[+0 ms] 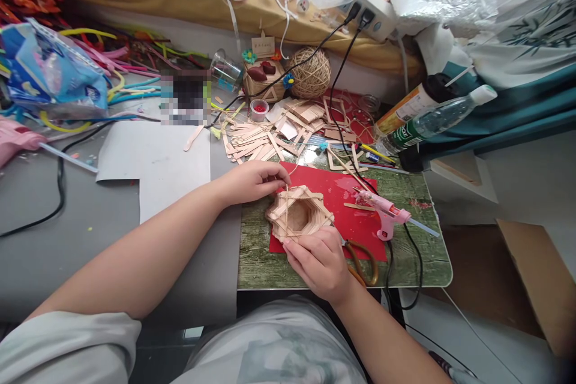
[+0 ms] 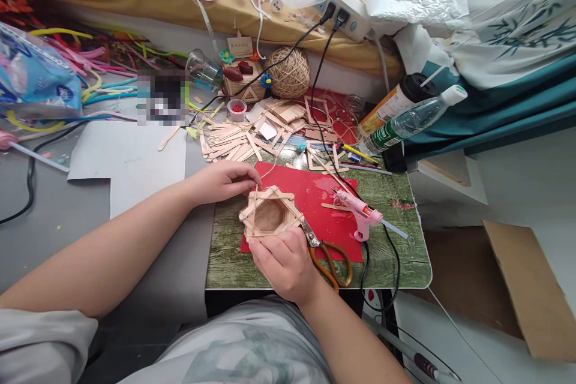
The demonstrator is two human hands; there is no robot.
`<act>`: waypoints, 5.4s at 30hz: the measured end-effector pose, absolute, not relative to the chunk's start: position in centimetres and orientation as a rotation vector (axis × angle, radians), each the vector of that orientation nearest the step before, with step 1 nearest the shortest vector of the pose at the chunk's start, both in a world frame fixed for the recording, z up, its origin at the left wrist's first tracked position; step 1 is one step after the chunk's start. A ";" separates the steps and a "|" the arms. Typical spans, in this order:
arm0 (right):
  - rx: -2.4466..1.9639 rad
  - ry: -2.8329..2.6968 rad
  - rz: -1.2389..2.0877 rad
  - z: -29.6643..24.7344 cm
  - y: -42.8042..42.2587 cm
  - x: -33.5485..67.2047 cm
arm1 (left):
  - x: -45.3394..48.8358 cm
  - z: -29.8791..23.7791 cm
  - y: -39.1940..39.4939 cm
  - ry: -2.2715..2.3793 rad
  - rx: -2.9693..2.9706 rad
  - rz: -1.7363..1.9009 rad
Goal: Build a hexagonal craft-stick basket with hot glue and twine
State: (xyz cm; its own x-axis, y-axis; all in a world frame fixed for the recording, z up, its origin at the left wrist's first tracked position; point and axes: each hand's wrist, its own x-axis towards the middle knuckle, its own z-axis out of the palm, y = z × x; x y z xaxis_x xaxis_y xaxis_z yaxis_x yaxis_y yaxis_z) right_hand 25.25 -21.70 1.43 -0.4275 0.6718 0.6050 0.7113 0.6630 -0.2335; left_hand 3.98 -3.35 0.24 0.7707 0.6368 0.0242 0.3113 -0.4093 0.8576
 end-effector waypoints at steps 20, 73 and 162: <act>-1.079 -2.181 -0.031 1.5 -21.6 25.3 | 3.5 -0.2 -2.9 0.696 2.054 0.411; -1.079 -2.143 -0.019 0.8 -21.9 25.3 | 3.1 3.5 -3.5 0.429 2.275 0.288; -0.876 -2.174 -0.153 0.0 -22.8 26.2 | 4.2 -1.1 -2.6 0.370 2.646 0.575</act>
